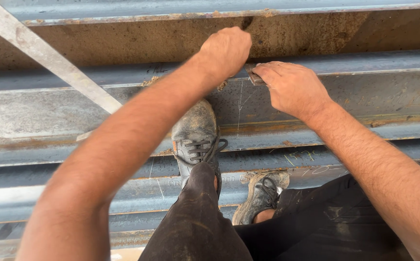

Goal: The person kneels on stacked steel beams and marks layout lines on them. They position an L-shaped steel square against the beam flange, hold it steady, and draw chalk lines along its edge, repeating the process at different spots and repositioning the square between marks.

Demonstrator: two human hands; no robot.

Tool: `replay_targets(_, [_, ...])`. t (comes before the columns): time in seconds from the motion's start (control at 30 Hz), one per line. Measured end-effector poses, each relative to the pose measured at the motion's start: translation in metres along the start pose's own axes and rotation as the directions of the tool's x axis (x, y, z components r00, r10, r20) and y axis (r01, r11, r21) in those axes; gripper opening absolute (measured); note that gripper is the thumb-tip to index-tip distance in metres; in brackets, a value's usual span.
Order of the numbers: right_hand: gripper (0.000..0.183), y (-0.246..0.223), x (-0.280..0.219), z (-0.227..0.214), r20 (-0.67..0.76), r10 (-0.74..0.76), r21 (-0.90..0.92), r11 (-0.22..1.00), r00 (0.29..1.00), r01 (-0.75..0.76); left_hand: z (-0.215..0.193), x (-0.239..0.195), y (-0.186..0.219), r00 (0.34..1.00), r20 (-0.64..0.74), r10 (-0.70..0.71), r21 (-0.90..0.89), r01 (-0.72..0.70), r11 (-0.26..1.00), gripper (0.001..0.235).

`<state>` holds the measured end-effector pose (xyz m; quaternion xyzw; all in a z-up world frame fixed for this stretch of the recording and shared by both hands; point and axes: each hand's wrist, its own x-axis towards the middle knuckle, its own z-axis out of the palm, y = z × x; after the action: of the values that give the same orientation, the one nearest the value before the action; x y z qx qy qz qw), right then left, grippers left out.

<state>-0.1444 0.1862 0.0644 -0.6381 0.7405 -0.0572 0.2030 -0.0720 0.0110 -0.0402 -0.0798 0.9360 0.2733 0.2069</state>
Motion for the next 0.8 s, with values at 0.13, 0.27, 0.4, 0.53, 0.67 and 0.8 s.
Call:
replay_targets(0.13, [0.032, 0.003, -0.004, 0.005, 0.007, 0.031, -0.019, 0.999, 1.0, -0.03, -0.076, -0.035, -0.002, 0.973, 0.167, 0.159, -0.175, -0.13, 0.976, 0.01])
replay_targets(0.27, [0.035, 0.001, -0.001, 0.002, 0.002, 0.033, -0.04, 0.999, 0.999, -0.033, -0.096, -0.052, -0.011, 0.95, 0.113, 0.293, -0.477, -0.207, 0.854, 0.014])
replay_targets(0.4, [0.035, 0.0, -0.002, 0.002, -0.009, 0.006, -0.029, 1.0, 1.0, -0.006, -0.037, -0.029, -0.016, 0.996, -0.012, 0.091, -0.321, -0.09, 0.943, 0.012])
replay_targets(0.53, [0.035, -0.002, 0.0, 0.0, -0.009, 0.035, -0.018, 0.999, 0.999, -0.036, 0.017, -0.007, -0.015, 0.997, 0.05, -0.055, -0.102, 0.06, 0.993, 0.009])
replay_targets(0.67, [0.037, -0.001, -0.001, 0.0, -0.007, 0.024, -0.016, 1.0, 1.0, -0.025, 0.053, 0.013, -0.02, 0.999, -0.041, -0.027, -0.036, 0.025, 0.999, 0.007])
replay_targets(0.8, [0.036, 0.001, -0.002, 0.004, 0.002, 0.026, -0.031, 0.999, 1.0, -0.026, 0.058, 0.018, -0.016, 0.998, 0.051, -0.025, 0.033, 0.024, 0.999, 0.007])
